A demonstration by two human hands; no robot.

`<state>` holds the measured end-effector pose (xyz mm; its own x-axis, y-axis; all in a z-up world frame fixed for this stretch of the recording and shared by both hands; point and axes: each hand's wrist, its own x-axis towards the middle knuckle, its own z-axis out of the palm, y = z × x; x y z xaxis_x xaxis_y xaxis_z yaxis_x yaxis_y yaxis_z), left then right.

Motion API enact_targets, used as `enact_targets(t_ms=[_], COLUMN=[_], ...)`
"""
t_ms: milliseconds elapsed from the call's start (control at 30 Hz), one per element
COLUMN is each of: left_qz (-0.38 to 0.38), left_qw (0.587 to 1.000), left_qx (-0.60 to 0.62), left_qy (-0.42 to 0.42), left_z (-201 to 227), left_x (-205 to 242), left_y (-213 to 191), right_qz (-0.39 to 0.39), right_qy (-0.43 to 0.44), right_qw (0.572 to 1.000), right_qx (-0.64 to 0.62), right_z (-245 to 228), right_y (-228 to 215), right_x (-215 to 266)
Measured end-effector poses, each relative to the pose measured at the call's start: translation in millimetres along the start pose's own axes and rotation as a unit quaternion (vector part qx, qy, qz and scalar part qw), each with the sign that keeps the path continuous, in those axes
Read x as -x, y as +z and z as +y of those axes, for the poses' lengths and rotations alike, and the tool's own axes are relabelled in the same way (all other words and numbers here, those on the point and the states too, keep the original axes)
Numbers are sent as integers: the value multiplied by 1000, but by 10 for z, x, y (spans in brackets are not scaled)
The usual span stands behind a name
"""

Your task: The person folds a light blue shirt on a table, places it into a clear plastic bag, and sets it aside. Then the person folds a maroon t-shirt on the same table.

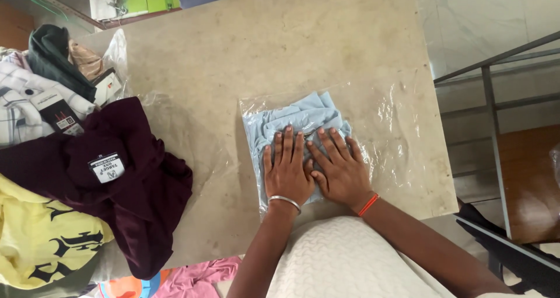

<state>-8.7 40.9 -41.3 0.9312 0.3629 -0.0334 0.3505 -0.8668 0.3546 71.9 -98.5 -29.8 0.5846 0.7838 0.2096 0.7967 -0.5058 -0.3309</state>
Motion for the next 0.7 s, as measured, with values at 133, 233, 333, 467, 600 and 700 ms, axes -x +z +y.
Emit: enact_targets(t_ms=[133,233,333,467,600,700], left_qz=[16,31,46,55,53,42], left_qw=[1000,999,999,998,999,999], left_qx=[-1,11,11,6,4,-2], left_qy=[11,10,11,22,9,6], left_z=[2,19,41,27,34,43], left_x=[3,1,-13,-18,-3,-6], left_y=[16,-16,-32,-20,6,-34], right_qz=[2,5,15,25,35,41], right_qy=[1,3,8,6,13,12], right_qw=[1000,1000,1000,1000,999,999], right_qx=[0,1,-4,2,-4,-7], right_z=[2,-8,-25,-50,-57,-67], right_y=[-10,-24,-59,-86,-85,-84], right_x=[5,-1,4,-16,5,17])
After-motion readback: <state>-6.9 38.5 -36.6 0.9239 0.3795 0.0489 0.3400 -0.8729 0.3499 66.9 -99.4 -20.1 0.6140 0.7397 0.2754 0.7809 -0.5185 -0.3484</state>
